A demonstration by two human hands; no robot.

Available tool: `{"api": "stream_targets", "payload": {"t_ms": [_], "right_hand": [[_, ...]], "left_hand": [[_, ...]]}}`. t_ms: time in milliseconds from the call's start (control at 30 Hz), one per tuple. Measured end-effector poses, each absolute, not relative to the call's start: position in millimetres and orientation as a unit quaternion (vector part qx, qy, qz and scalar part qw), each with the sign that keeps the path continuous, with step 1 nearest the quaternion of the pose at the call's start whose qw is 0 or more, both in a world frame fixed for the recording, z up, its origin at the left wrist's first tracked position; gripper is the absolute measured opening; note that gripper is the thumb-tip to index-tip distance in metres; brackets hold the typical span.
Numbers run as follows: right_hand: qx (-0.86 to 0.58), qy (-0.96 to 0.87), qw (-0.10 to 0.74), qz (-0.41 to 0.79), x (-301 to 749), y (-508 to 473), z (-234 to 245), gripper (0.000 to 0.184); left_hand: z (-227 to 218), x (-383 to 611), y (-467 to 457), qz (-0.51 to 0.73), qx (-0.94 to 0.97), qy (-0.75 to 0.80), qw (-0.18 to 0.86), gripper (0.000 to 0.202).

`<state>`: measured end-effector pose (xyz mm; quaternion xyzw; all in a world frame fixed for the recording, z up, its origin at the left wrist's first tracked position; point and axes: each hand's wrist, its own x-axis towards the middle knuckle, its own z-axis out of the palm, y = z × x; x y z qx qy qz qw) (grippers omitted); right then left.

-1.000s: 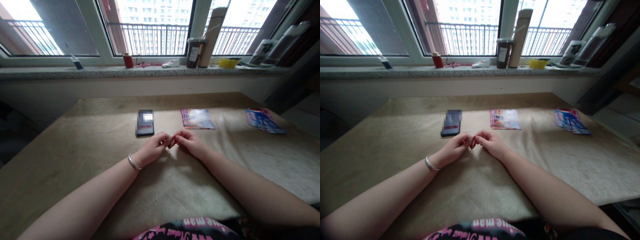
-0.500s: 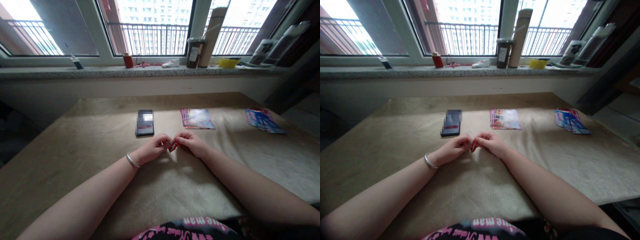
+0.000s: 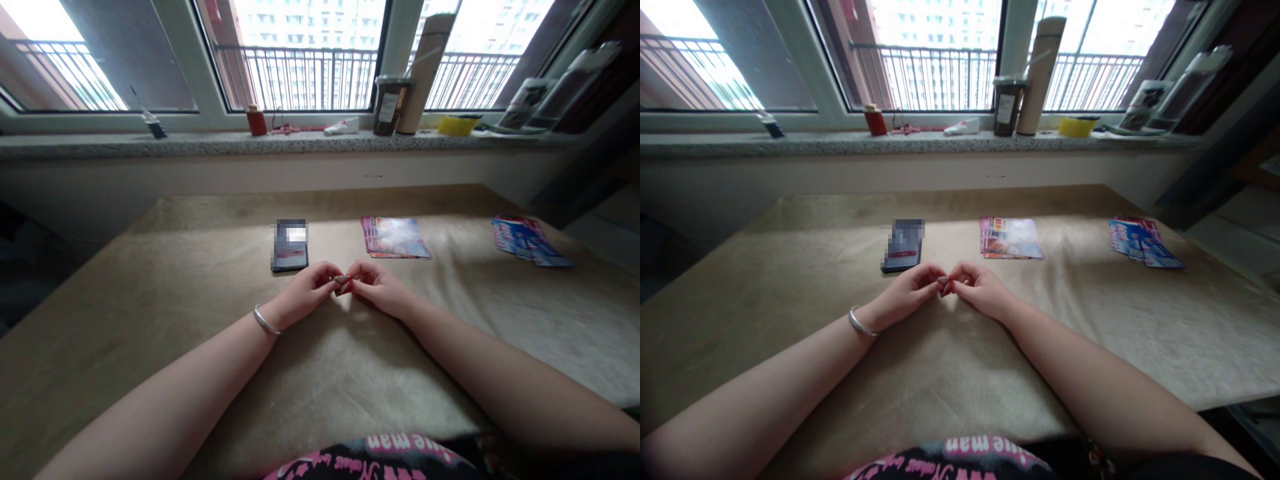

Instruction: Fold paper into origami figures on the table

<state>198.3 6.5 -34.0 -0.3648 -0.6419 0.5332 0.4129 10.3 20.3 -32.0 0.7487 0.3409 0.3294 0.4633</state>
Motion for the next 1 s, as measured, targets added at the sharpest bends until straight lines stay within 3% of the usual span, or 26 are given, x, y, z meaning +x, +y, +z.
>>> {"api": "stream_targets", "payload": {"t_ms": [400, 1000], "right_hand": [[-0.424, -0.655, 0.407, 0.476, 194.0, 1.9, -27.9, 0.014], [-0.421, -0.630, 0.423, 0.498, 191.8, -0.1, -26.1, 0.018]], "left_hand": [[-33.6, 11.3, 18.9, 0.364, 0.750, 0.361, 0.418, 0.020], [-26.6, 11.9, 15.2, 0.403, 0.767, 0.366, 0.338, 0.013]]}}
